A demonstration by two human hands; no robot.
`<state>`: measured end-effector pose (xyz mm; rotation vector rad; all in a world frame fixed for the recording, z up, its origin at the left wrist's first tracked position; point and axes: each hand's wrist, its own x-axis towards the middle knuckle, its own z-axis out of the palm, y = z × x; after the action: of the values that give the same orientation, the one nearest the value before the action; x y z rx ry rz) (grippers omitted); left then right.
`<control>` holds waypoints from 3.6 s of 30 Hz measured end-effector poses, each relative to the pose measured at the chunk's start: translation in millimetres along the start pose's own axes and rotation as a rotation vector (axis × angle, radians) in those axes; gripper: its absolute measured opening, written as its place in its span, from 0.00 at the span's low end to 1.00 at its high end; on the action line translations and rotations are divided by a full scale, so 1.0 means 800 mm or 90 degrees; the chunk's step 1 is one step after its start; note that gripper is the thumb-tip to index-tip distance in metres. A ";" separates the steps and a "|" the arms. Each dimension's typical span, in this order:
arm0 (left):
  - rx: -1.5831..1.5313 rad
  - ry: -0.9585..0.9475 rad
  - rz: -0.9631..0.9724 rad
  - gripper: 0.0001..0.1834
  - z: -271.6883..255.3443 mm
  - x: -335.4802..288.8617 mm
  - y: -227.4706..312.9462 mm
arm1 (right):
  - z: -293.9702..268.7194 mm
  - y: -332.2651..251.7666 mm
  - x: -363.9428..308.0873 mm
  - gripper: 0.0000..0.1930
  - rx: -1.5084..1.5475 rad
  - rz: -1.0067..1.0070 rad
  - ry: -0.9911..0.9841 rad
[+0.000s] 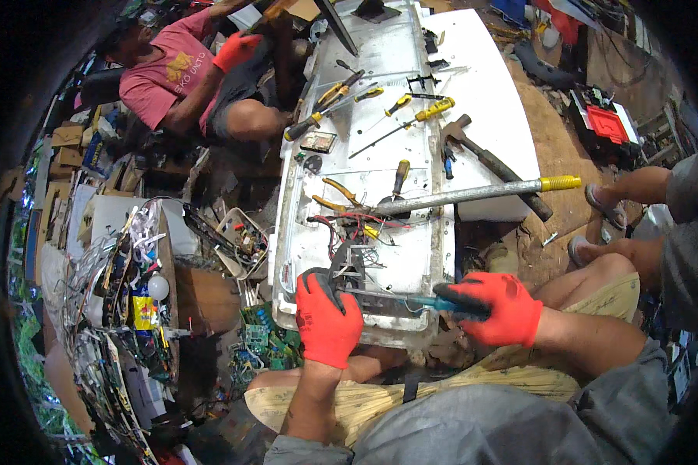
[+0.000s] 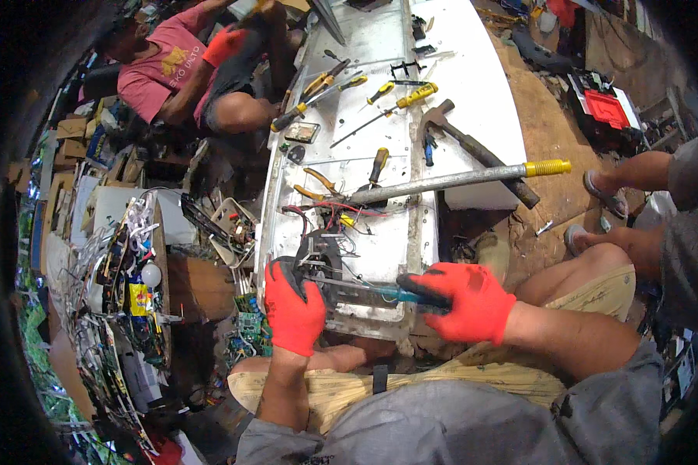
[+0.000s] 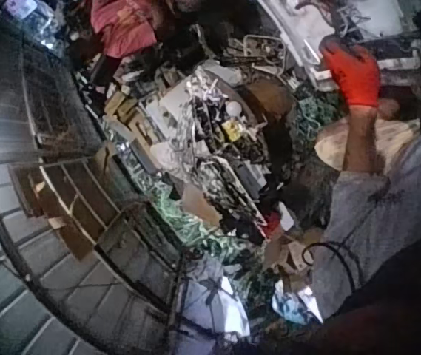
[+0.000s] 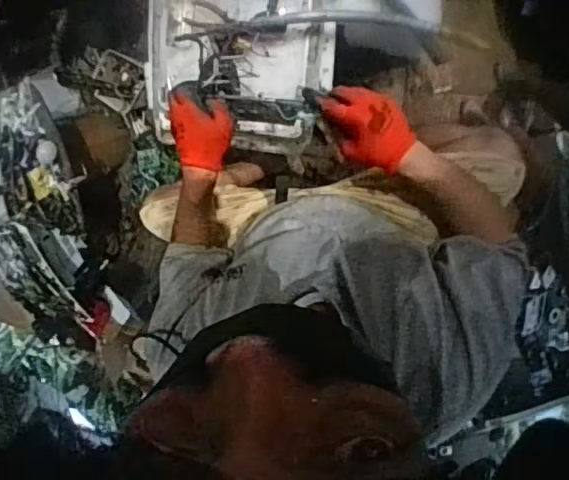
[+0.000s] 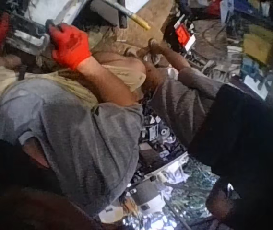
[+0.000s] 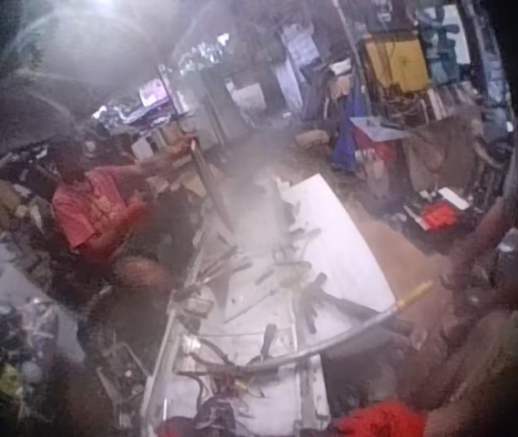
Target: The person uses a screwdriver to remove screws from a circular electronic component, then uses pliers to pull out a metal pin. The person continues to manipulate the component and tools throughout the clip.
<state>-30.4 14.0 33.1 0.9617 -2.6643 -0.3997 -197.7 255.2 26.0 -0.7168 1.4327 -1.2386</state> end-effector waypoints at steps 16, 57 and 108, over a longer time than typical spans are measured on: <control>0.010 0.049 0.071 0.26 0.004 0.000 -0.004 | 0.014 0.015 -0.011 0.27 -0.630 -0.371 0.114; -0.030 0.037 0.080 0.23 0.012 0.008 -0.022 | -0.006 0.026 -0.004 0.15 -0.385 -0.203 -0.027; -0.038 0.129 0.087 0.24 0.017 0.001 -0.039 | -0.018 -0.012 0.006 0.15 0.049 0.201 0.062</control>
<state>-17.7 -7.6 10.0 0.7534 -2.5011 -0.3307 -214.1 252.3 32.4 -0.3638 1.5016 -1.0855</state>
